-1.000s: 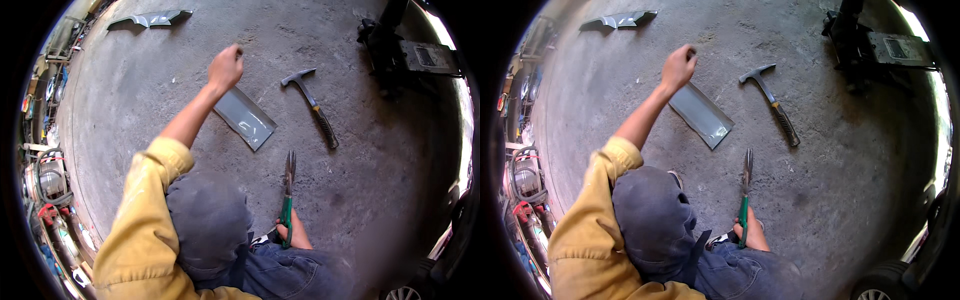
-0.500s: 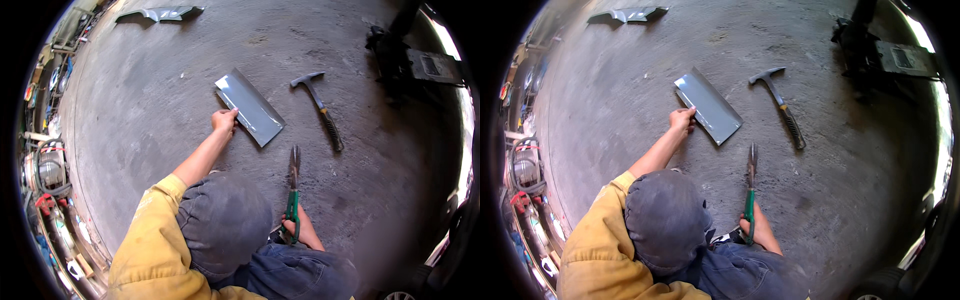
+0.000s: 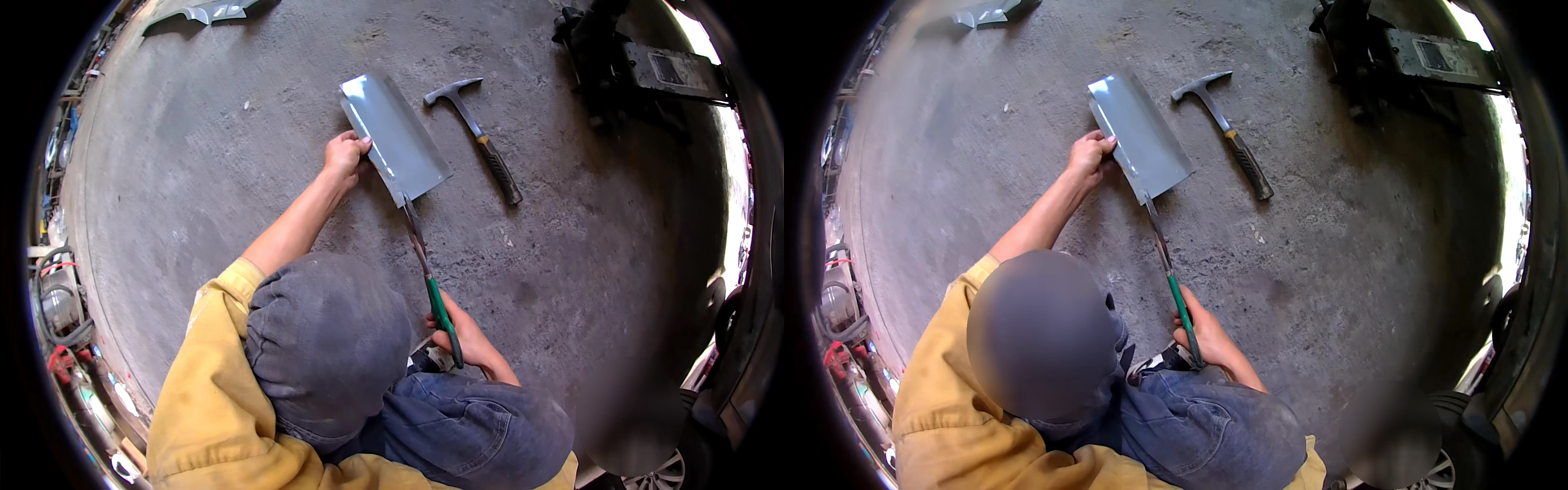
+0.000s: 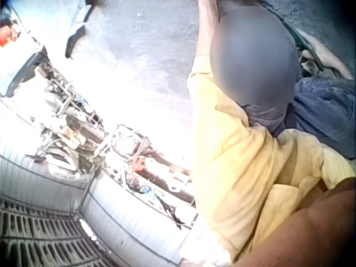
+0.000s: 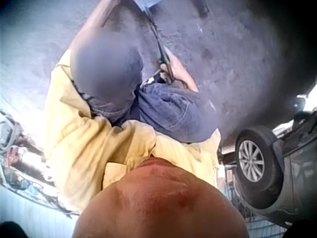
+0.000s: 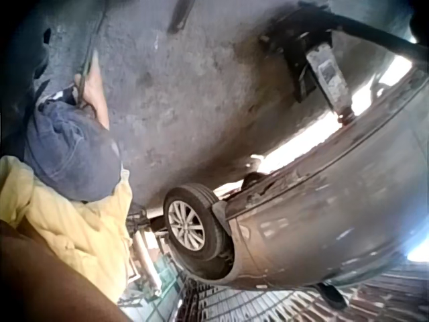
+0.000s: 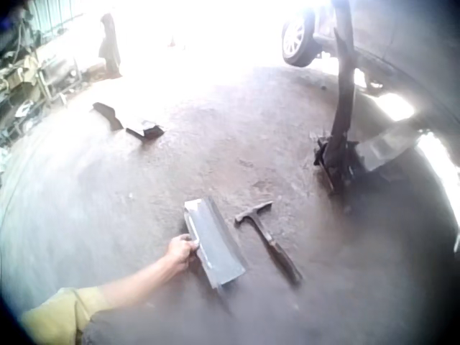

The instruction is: The person uses a hammer to shape a rectangular metal sheet on the floor, then fits it against the car's wheel arch. They use tin snips to trim the sheet and continue shaping it with the hammer to match the vehicle's contour.

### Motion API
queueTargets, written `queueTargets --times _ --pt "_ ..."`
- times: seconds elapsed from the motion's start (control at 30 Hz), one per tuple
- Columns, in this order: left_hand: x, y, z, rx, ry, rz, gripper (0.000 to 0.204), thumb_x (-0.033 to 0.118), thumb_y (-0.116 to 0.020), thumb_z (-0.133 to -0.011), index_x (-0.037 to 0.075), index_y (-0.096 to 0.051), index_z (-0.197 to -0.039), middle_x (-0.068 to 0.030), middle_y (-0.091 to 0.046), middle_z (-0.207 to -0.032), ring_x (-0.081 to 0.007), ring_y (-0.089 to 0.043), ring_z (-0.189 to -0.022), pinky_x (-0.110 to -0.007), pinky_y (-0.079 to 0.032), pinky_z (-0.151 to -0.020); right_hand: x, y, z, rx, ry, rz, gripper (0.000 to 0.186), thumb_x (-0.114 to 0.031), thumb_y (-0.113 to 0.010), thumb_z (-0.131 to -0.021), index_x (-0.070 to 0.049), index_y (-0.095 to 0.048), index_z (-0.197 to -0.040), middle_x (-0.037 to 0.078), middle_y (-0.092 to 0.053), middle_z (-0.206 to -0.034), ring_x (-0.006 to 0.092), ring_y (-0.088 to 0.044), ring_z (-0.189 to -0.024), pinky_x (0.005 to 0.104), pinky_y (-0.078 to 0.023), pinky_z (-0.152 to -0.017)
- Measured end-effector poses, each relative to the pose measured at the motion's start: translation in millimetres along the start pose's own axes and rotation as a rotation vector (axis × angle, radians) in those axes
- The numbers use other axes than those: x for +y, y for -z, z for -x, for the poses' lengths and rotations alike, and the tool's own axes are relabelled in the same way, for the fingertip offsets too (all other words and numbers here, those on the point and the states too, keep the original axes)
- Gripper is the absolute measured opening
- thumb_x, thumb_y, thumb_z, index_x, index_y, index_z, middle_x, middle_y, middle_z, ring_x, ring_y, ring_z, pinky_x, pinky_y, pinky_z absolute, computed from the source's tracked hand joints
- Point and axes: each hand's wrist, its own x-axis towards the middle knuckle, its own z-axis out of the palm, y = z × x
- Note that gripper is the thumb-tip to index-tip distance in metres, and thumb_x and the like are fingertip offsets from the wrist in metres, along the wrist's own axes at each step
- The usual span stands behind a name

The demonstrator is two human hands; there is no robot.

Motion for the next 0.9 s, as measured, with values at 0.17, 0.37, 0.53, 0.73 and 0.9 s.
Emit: queueTargets --times 0.17,0.37,0.53,0.73,0.9 --pt "0.5 4.4 -6.2 -0.043 -0.02 -0.082 0.008 0.002 -0.055 -0.086 -0.002 -0.056 -0.093 -0.0104 -0.061 -0.083 -0.0206 -0.062 -0.072 -0.037 -0.055 -0.06 -3.8 -1.1 7.9 -0.014 -0.016 -0.038 0.079 -0.001 -0.055 -0.071 -0.011 -0.026 -0.143 0.008 -0.054 -0.099 0.0197 -0.054 -0.094 0.0326 -0.044 -0.086" --pt "0.1 -23.6 25.8 -0.078 0.05 -0.22 0.015 0.008 -0.055 -0.086 0.001 -0.056 -0.1 -0.0064 -0.062 -0.083 -0.0158 -0.061 -0.07 -0.031 -0.052 -0.057 3.8 -6.3 -2.9 0.039 -0.004 -0.097 0.081 0.0 -0.052 -0.069 -0.013 -0.027 -0.144 0.008 -0.053 -0.099 0.0182 -0.054 -0.092 0.0314 -0.044 -0.087" --pt "-1.0 -26.8 22.2 -0.055 0.022 -0.324 0.019 0.007 -0.055 -0.086 0.001 -0.055 -0.105 -0.0067 -0.063 -0.087 -0.0156 -0.062 -0.073 -0.03 -0.053 -0.057 4.9 -9.8 -8.0 0.044 -0.004 -0.112 0.081 -0.001 -0.048 -0.066 -0.011 -0.028 -0.144 0.008 -0.053 -0.103 0.0183 -0.053 -0.097 0.032 -0.043 -0.091" --pt "-13.0 -27.8 16.2 -0.095 0.035 -0.42 0.021 0.007 -0.056 -0.087 0.002 -0.055 -0.107 -0.0046 -0.063 -0.084 -0.0129 -0.061 -0.07 -0.027 -0.049 -0.052 15.6 -15.0 -11.8 0.066 0.005 -0.053 0.076 -0.012 -0.06 -0.077 -0.01 -0.024 -0.144 0.013 -0.053 -0.106 0.0239 -0.054 -0.1 0.0365 -0.043 -0.092" --pt "-11.3 -35.7 18.2 -0.118 0.043 -0.359 0.019 0.007 -0.056 -0.087 0.002 -0.056 -0.105 -0.0046 -0.062 -0.08 -0.0119 -0.057 -0.065 -0.026 -0.043 -0.046 -7.6 -9.7 -16.0 0.062 -0.066 0.002 0.076 -0.037 -0.066 -0.083 -0.008 -0.027 -0.142 0.015 -0.054 -0.107 0.0218 -0.052 -0.104 0.0349 -0.042 -0.09"
